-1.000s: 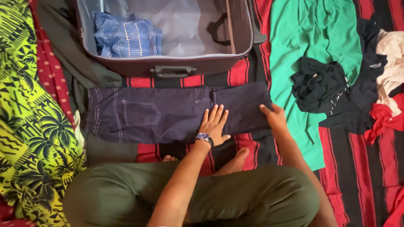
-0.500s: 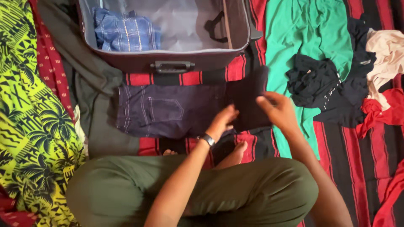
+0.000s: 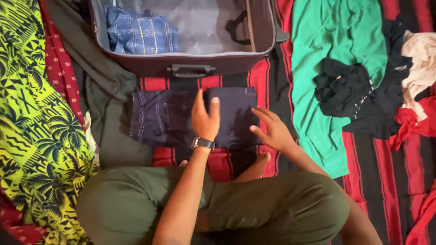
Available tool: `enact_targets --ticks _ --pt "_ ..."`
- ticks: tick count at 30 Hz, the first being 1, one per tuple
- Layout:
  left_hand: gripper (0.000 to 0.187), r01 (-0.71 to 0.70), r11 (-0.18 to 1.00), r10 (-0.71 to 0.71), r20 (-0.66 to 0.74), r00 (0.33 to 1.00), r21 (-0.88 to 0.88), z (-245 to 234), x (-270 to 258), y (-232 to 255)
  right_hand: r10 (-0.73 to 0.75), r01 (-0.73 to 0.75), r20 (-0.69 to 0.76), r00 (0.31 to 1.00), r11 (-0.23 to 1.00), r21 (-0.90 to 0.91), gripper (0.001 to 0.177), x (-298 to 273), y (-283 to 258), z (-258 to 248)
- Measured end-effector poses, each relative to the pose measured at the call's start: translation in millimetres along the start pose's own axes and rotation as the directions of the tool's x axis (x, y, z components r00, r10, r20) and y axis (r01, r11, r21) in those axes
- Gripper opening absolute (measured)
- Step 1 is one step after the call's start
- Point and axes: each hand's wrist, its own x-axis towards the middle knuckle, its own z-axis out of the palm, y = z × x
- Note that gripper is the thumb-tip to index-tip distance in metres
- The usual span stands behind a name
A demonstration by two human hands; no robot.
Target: The person unzips a suitcase and folds a blue plaid shirt and dark pants and places them inside.
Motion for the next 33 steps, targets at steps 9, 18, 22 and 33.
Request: enact_targets --ticks 9,18,22,33 --pt "0.087 -0.434 0.771 0.162 0.516 0.841 0.465 8 -17 -15 -0.045 0.131 0.317 0.947 0.957 -0.257 0.074 -14 25 59" --pt "0.100 -0.461 0.774 0.075 0.658 0.749 0.435 8 4 -35 0.616 -0.541 -0.033 0.787 0.715 0.444 0.068 -12 102 107" --pt "0.101 -0.453 0.785 0.081 0.655 0.751 0.422 8 -1 -37 0.573 -0.529 0.157 0.804 0.570 0.628 0.049 -2 119 100" --pt "0.100 -0.418 0.876 0.182 0.638 0.749 0.240 20 -16 -22 0.608 -0.517 0.025 0.793 0.651 0.556 0.052 11 70 23"
